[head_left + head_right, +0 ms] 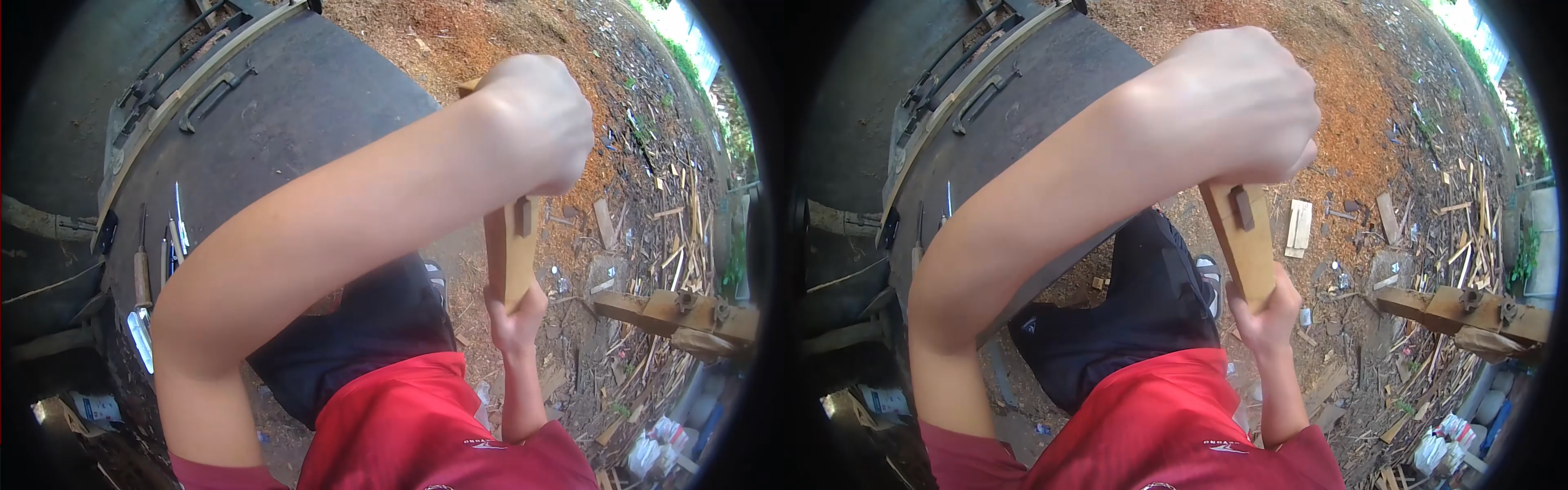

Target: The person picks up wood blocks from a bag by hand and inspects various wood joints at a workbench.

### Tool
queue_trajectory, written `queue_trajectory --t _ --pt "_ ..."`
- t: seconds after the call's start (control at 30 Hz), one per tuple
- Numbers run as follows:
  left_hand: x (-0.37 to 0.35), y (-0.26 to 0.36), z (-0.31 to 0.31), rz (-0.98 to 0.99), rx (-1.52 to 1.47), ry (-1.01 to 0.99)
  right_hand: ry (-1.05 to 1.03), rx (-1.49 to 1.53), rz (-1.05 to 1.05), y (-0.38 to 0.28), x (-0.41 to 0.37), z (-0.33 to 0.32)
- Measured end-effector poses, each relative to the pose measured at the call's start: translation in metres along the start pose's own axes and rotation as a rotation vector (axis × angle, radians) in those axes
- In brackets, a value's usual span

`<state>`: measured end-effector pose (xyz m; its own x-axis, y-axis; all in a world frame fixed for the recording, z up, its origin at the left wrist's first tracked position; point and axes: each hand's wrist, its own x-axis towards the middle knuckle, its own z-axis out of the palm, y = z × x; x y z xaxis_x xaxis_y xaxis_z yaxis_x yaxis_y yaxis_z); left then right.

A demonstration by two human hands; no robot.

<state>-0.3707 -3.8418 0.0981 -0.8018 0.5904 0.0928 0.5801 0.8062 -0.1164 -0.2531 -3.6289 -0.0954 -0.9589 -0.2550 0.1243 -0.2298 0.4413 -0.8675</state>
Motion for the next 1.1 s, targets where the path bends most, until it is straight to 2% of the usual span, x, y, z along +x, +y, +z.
queue_trajectory --t 0.07,0.13,0.17,0.23,0.43,0.53,0.63,0.73,0.83,0.93,0.97,1.07,1.1 --pt "-0.009 -0.019 0.029 0.04 0.037 -0.009 -0.02 -0.009 -0.027 0.005 0.001 0.016" --pt "-0.018 -0.046 0.102 0.086 0.008 -0.109 -0.103 -0.035 0.071 0.036 0.001 0.066" --pt "-0.022 -0.035 0.103 0.075 -0.02 -0.115 -0.086 -0.036 0.061 0.042 -0.006 0.07" --pt "-0.014 -0.049 0.085 0.041 0.031 -0.074 -0.017 -0.031 -0.043 0.043 0.031 0.077" --pt "-0.028 -0.046 0.078 0.016 0.02 -0.105 -0.088 -0.019 -0.043 0.032 0.013 0.067" --pt "-0.031 -0.043 0.072 0.096 0.069 -0.003 -0.079 -0.005 -0.028 0.023 0.01 0.059" --pt "-0.04 -0.045 0.082 0.125 0.013 0.014 -0.095 -0.04 0.028 0.025 0.008 0.057" --pt "-0.045 -0.046 0.089 0.114 0.042 -0.092 -0.124 -0.106 -0.012 0.03 0.005 0.058" --pt "-0.047 -0.047 0.093 0.211 0.024 -0.016 -0.097 -0.05 -0.032 0.031 0.002 0.056" --pt "-0.052 -0.049 0.095 0.21 0.042 0.028 -0.28 0.236 0.178 0.021 0.003 0.044" --pt "-0.053 -0.049 0.097 0.197 0.036 0.042 -0.324 0.27 0.001 0.037 0.002 0.045" --pt "-0.053 -0.054 0.103 0.153 0.004 0.052 -0.595 0.84 0.4 0.018 -0.002 0.034" --pt "-0.054 -0.056 0.103 0.135 -0.021 0.033 -0.598 0.843 0.381 0.018 -0.004 0.035"
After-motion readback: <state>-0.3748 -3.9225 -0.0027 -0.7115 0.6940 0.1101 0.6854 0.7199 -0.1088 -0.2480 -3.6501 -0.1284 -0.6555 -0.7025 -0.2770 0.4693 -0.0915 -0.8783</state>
